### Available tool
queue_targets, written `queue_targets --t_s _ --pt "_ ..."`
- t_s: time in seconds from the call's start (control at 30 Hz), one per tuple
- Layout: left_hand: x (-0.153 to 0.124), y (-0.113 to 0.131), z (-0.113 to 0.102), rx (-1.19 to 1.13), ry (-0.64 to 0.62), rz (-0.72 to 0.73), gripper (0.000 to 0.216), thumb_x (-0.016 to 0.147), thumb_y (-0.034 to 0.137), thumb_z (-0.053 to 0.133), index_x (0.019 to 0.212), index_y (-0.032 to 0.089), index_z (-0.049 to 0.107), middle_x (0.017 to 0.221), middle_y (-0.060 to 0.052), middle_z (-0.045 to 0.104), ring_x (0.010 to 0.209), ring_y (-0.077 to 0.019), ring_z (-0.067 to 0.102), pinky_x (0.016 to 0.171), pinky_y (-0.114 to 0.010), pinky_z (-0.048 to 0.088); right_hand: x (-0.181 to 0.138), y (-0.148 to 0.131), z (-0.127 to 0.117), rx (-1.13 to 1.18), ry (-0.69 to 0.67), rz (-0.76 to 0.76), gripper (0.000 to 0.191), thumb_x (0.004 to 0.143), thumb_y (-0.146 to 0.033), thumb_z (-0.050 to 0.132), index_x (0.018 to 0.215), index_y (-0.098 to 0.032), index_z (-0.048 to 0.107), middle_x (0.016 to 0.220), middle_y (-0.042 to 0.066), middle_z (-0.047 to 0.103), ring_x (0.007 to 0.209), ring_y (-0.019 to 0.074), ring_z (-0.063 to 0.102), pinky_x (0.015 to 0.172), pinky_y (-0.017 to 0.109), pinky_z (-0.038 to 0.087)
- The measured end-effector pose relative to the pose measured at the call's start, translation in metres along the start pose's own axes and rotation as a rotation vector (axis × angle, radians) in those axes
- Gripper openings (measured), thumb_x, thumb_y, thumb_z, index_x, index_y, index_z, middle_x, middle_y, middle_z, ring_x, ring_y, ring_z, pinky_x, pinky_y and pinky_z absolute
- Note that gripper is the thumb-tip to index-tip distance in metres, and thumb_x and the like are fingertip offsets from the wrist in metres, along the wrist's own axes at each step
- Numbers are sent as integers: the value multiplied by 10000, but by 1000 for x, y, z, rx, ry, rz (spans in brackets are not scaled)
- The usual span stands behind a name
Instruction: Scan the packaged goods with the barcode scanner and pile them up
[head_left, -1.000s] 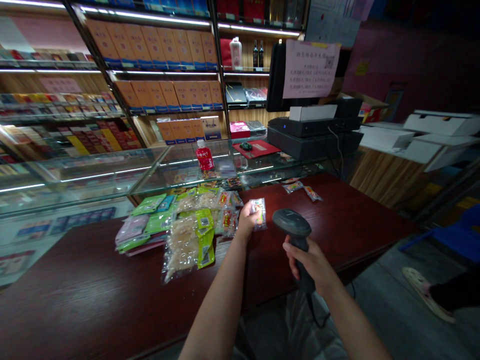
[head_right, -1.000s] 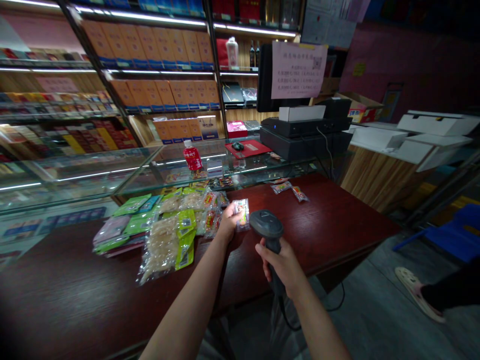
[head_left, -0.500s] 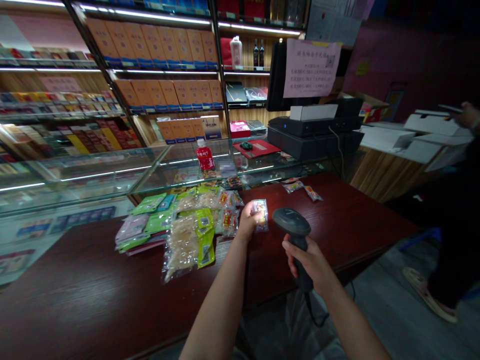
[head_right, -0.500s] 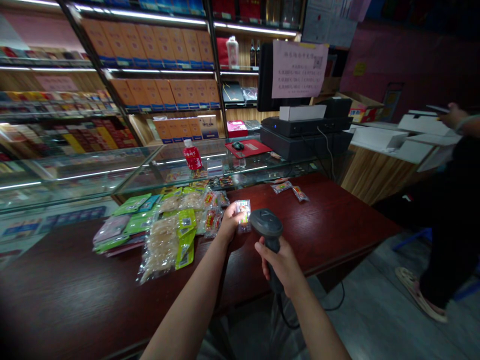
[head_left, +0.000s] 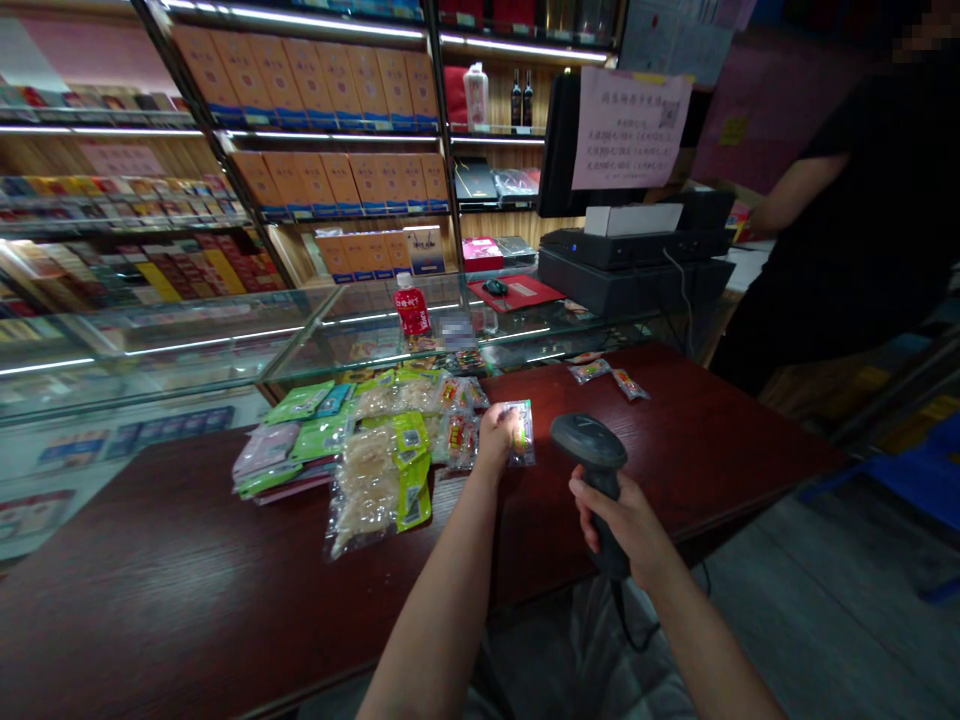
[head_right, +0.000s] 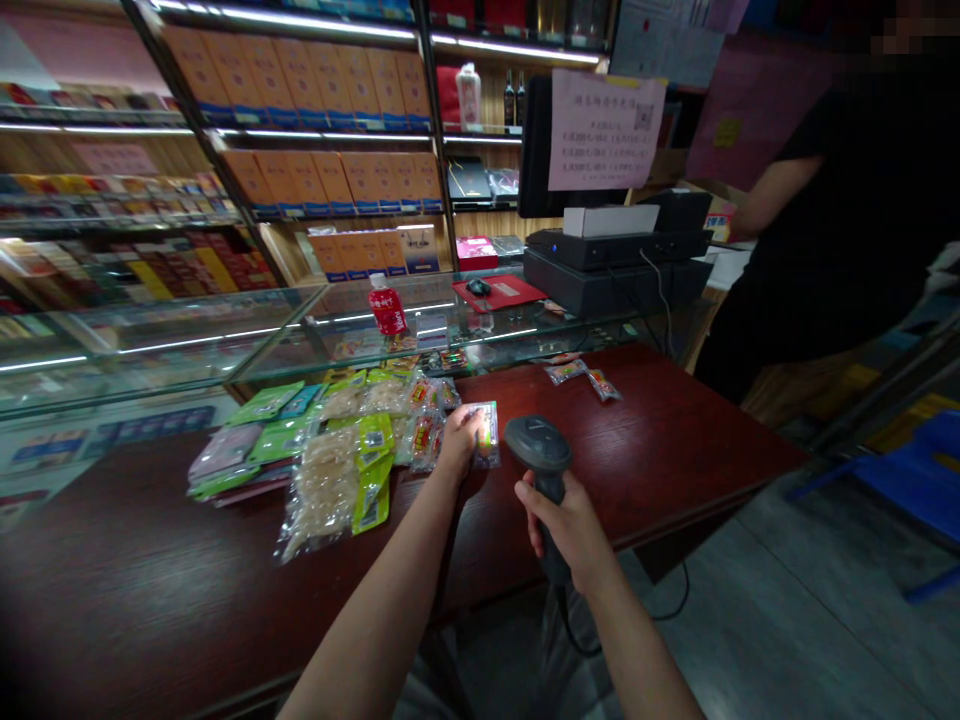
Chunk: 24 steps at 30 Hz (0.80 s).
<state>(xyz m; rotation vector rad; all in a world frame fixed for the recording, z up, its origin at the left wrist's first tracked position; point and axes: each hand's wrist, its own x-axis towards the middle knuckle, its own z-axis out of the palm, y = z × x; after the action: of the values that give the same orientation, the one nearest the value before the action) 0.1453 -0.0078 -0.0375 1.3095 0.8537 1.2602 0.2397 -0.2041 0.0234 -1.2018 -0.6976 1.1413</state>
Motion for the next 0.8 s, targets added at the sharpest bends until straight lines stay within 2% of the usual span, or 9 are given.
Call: queue_targets --t_s 0.23,0.4,0.57,0.67,0.8 --pt "-3 3 5 -144 -34 -114 345 725 462 659 875 176 540 675 -21 608 547 -133 557 549 -271 433 1 0 1 -4 3 5 425 658 -472 784 867 -196 537 478 -97 503 325 66 427 307 167 336" --pt "-2 -2 5 -13 52 63 263 741 417 645 776 191 515 636 31 494 551 -101 463 532 -227 378 2 3 3 -39 -47 -7 399 681 -475 762 849 -196 532 461 -97 500 313 64 412 302 166 325" --pt "-2 -3 6 -47 105 53 307 833 473 536 725 213 413 603 52 390 540 -100 375 528 -220 338 2 5 6 -69 -49 8 458 685 -488 754 947 -182 535 455 -96 507 317 72 418 308 170 339" --pt "-4 -1 5 -21 150 101 390 854 544 492 678 212 388 617 37 379 580 -111 369 555 -228 337 2 5 7 -63 -66 8 468 695 -487 747 976 -181 531 456 -101 505 307 71 408 301 172 332" --pt "-5 -1 4 12 157 146 431 848 600 477 669 216 403 627 21 414 590 -124 395 565 -249 343 1 7 9 -55 -86 16 408 692 -481 751 871 -200 516 463 -104 500 292 66 404 292 171 318"
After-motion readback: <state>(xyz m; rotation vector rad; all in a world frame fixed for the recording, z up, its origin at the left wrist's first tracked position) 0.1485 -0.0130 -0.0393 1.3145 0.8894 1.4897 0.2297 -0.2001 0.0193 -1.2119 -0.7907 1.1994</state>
